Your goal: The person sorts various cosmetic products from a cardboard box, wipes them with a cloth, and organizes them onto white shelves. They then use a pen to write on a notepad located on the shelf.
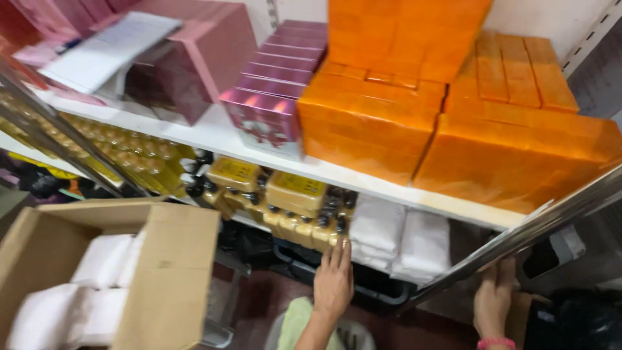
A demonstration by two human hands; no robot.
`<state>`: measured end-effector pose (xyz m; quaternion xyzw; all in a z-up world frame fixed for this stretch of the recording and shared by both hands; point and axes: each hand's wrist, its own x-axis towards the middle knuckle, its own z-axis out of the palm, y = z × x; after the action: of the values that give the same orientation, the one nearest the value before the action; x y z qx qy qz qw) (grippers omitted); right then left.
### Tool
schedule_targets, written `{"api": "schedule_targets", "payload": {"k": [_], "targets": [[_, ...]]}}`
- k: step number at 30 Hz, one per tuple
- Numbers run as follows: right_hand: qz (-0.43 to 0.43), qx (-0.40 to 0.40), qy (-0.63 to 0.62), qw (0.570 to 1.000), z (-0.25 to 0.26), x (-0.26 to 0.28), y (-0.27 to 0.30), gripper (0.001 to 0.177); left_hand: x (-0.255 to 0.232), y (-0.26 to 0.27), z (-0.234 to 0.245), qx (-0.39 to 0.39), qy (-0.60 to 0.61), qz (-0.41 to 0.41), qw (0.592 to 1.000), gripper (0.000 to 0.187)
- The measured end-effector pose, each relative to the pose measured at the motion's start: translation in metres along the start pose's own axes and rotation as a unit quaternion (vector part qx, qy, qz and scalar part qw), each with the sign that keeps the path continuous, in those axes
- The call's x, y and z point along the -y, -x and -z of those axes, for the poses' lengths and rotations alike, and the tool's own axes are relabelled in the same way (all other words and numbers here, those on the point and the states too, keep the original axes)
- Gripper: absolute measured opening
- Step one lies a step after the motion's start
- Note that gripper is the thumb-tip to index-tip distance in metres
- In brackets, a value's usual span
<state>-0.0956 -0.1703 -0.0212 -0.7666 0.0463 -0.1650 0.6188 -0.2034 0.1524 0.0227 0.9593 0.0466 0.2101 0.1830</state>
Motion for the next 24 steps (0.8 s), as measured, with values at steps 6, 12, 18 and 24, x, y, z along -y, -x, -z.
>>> {"api": "schedule_targets", "payload": {"k": [6,12,18,24], "targets": [[-0.126,-0.036,0.205,0.97,-0.048,0.058,0.144,0.068,0.064,0.071,0.095,0.025,0.023,-0.019,0.999,0.07],[0.054,0.096,0.344,0.932,-0.122,0.151,0.271,0.072,0.106,0.101,0.204,0.167,0.042,0.013,0.985,0.076],[0.097,0.184,0.37,0.905,-0.135,0.216,0.301,0.074,0.142,0.11,0.24,0.145,0.01,0.048,0.988,0.08],[0.087,0.203,0.371,0.902,-0.14,0.227,0.301,0.076,0.16,0.118,0.256,0.097,0.006,0.109,0.989,0.077]]}}
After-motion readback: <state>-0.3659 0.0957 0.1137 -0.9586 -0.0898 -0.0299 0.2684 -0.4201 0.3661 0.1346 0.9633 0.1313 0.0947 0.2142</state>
